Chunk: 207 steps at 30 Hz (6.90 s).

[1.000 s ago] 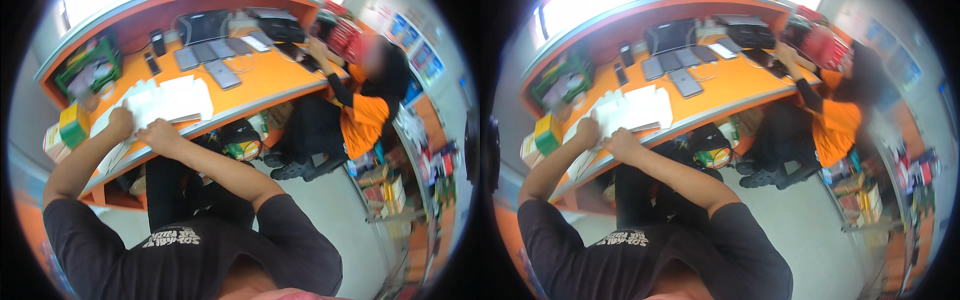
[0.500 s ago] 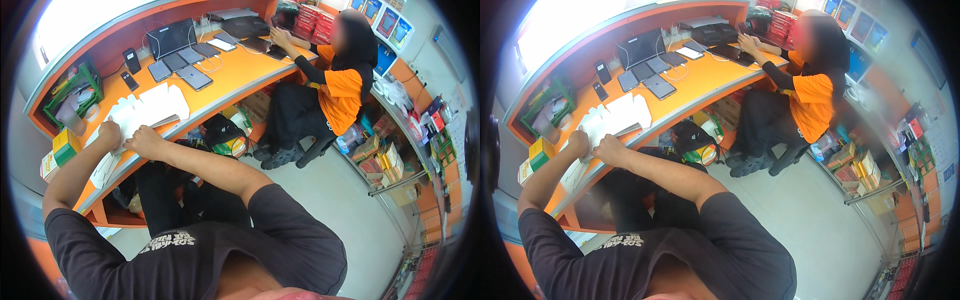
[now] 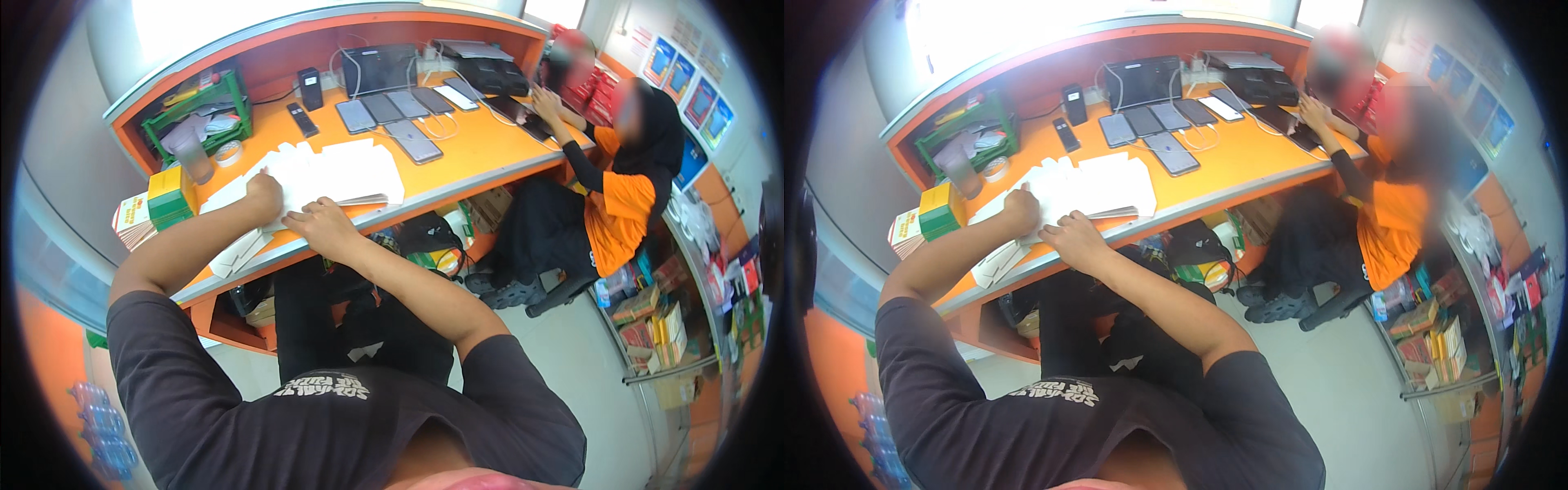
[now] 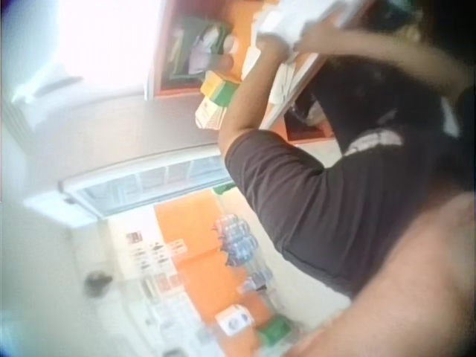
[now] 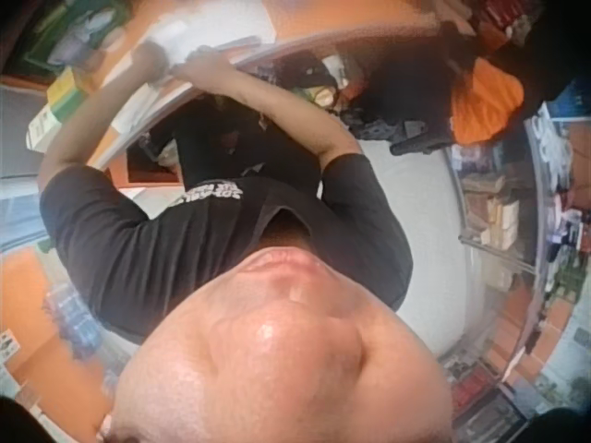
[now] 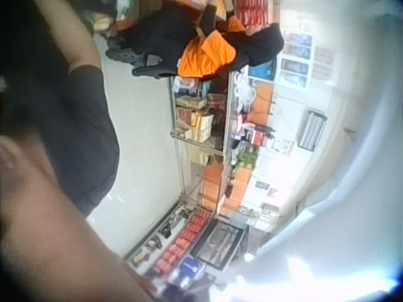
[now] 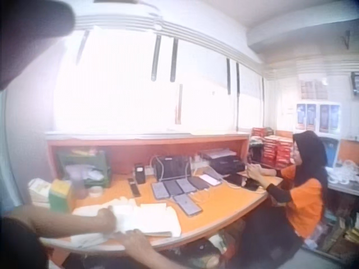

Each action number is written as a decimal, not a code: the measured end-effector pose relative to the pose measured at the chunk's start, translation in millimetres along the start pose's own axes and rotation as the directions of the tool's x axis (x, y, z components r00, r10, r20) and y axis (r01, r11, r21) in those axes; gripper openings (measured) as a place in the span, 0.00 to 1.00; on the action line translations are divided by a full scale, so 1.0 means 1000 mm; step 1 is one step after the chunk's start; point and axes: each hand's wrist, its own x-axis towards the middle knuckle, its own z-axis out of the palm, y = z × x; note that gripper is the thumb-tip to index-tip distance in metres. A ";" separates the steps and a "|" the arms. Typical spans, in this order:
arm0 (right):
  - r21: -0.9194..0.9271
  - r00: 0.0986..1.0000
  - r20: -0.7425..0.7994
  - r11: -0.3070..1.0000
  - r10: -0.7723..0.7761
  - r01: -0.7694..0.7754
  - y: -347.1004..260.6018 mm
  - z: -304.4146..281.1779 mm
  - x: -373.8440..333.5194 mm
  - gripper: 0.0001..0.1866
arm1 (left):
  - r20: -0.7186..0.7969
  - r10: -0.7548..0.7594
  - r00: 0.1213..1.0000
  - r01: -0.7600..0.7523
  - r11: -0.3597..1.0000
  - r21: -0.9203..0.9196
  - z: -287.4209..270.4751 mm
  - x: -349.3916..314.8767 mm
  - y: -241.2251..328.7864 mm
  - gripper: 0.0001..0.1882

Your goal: The person assembles small paper packs by folding white sheets around green and yellow rectangular inserts. They repeatedly pick up a sheet, wrap it around the insert, and fold the edges to form a neat packet. The process is performed one at a time on an orange desk, with finished packs stacked to the side.

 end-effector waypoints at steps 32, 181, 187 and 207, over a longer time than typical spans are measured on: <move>0.190 0.997 -0.053 0.981 0.061 -0.050 0.003 0.001 0.004 0.16 | 0.149 -0.348 0.926 0.246 0.253 -0.936 0.063 -0.039 -0.029 0.21; 0.100 0.970 0.160 0.975 0.183 -0.200 0.125 0.063 0.101 0.13 | -0.459 -0.559 0.691 -0.029 0.613 -0.790 0.079 0.040 -0.031 0.10; 0.073 0.978 0.122 0.982 0.167 -0.177 0.128 0.068 0.103 0.12 | -0.595 -0.453 0.664 -0.042 0.771 -0.635 0.067 0.041 -0.023 0.06; 0.065 0.968 0.168 0.978 0.186 -0.199 0.127 0.051 0.109 0.11 | -0.687 -0.287 0.667 -0.139 0.858 -0.494 0.067 0.034 -0.025 0.05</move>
